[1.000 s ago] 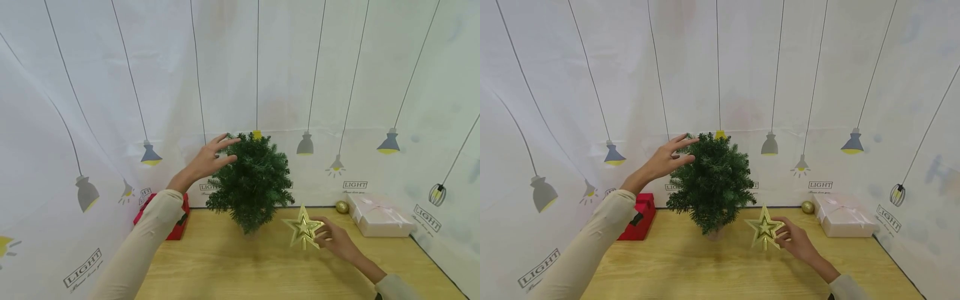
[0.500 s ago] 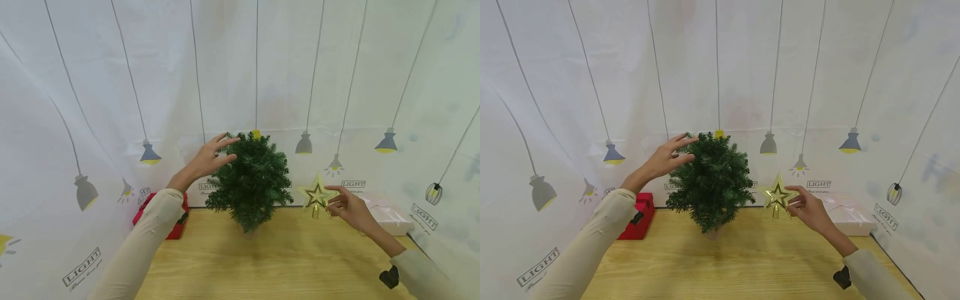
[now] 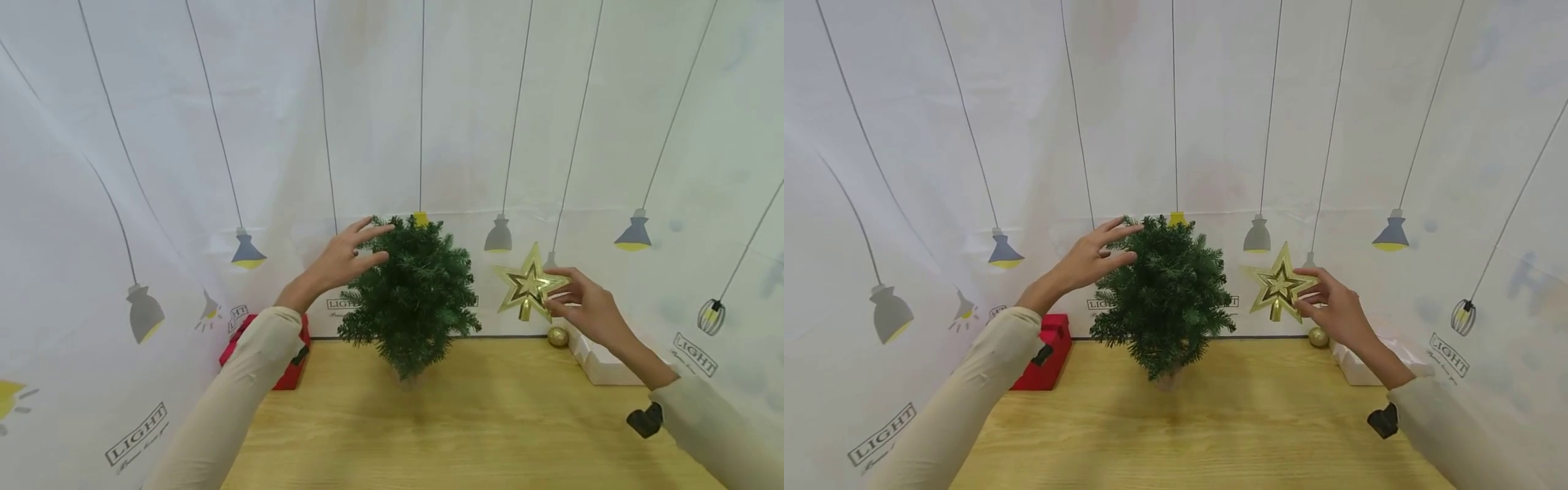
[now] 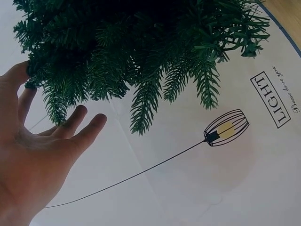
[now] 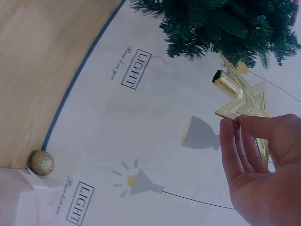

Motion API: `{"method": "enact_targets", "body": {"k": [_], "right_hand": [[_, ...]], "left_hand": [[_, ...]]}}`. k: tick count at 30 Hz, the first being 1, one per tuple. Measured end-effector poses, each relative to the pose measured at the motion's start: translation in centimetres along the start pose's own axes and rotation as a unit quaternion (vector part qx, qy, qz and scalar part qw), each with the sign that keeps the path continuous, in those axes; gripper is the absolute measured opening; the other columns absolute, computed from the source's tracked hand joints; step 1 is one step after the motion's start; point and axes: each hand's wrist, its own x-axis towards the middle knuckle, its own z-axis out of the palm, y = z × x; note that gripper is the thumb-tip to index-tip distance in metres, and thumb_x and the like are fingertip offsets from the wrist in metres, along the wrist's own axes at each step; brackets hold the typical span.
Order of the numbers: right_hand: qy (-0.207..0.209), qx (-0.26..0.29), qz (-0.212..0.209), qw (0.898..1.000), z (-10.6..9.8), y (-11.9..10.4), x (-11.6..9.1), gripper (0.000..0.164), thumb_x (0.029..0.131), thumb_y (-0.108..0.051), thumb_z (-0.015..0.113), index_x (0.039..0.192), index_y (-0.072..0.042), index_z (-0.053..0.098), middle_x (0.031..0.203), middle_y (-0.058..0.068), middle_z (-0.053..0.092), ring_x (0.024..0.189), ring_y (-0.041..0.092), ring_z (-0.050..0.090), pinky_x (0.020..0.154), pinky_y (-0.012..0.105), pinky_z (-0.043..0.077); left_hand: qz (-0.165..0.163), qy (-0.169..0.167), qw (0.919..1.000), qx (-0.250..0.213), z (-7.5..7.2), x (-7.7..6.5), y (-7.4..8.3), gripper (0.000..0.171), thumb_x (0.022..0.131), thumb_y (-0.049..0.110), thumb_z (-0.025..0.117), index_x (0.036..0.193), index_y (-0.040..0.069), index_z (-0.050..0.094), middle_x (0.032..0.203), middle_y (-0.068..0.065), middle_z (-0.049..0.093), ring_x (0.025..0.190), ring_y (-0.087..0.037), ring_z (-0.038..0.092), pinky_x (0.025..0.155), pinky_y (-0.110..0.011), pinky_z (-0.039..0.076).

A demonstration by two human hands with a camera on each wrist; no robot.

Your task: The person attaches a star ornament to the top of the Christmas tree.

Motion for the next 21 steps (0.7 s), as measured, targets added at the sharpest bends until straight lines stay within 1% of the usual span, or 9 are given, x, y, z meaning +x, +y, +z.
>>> {"method": "enact_targets", "body": {"k": [5, 9, 14, 17, 21], "right_hand": [[0.020, -0.006, 0.000, 1.000, -1.2, -0.8, 1.4, 0.060, 0.095, -0.003, 0.075, 0.150, -0.008, 0.052, 0.108, 0.024, 0.074, 0.086, -0.004, 0.069, 0.066, 0.020, 0.058], [0.029, -0.010, 0.005, 1.000, -1.9, -1.3, 2.3, 0.060, 0.096, -0.005, 0.075, 0.151, -0.010, 0.051, 0.109, 0.024, 0.074, 0.086, -0.011, 0.066, 0.065, 0.016, 0.056], [0.032, -0.014, 0.012, 0.999, -2.5, -2.2, 3.3, 0.060, 0.097, -0.008, 0.074, 0.152, -0.013, 0.050, 0.110, 0.023, 0.074, 0.086, -0.013, 0.064, 0.067, 0.014, 0.054], [0.036, -0.015, 0.015, 0.999, -2.7, -2.9, 3.9, 0.059, 0.097, -0.008, 0.074, 0.151, -0.014, 0.051, 0.110, 0.022, 0.074, 0.086, -0.012, 0.065, 0.067, 0.014, 0.054], [0.039, -0.014, 0.004, 0.999, -2.9, -3.6, 4.6, 0.059, 0.097, -0.007, 0.074, 0.152, -0.013, 0.051, 0.109, 0.023, 0.074, 0.086, -0.011, 0.065, 0.067, 0.014, 0.054]], "left_hand": [[-0.004, -0.003, 1.0000, 0.001, -0.1, 0.1, 0.0, 0.061, 0.105, 0.034, 0.064, 0.161, 0.024, 0.043, 0.171, -0.019, 0.017, 0.154, -0.045, 0.022, 0.115, -0.069, 0.031], [-0.007, -0.006, 1.0000, 0.001, 0.0, 0.1, -0.1, 0.061, 0.105, 0.034, 0.065, 0.161, 0.024, 0.042, 0.171, -0.019, 0.016, 0.154, -0.045, 0.023, 0.115, -0.069, 0.031], [-0.002, -0.003, 1.0000, -0.001, 0.0, 0.1, -0.1, 0.061, 0.104, 0.034, 0.065, 0.161, 0.024, 0.043, 0.171, -0.019, 0.017, 0.154, -0.045, 0.023, 0.115, -0.069, 0.030], [-0.001, -0.002, 1.0000, -0.001, 0.0, 0.2, 0.0, 0.061, 0.105, 0.034, 0.065, 0.160, 0.024, 0.043, 0.171, -0.019, 0.017, 0.154, -0.045, 0.023, 0.115, -0.069, 0.031], [-0.006, -0.003, 1.0000, -0.002, 0.0, 0.1, -0.1, 0.061, 0.105, 0.034, 0.065, 0.160, 0.024, 0.043, 0.171, -0.017, 0.017, 0.154, -0.044, 0.023, 0.116, -0.068, 0.030]]}}
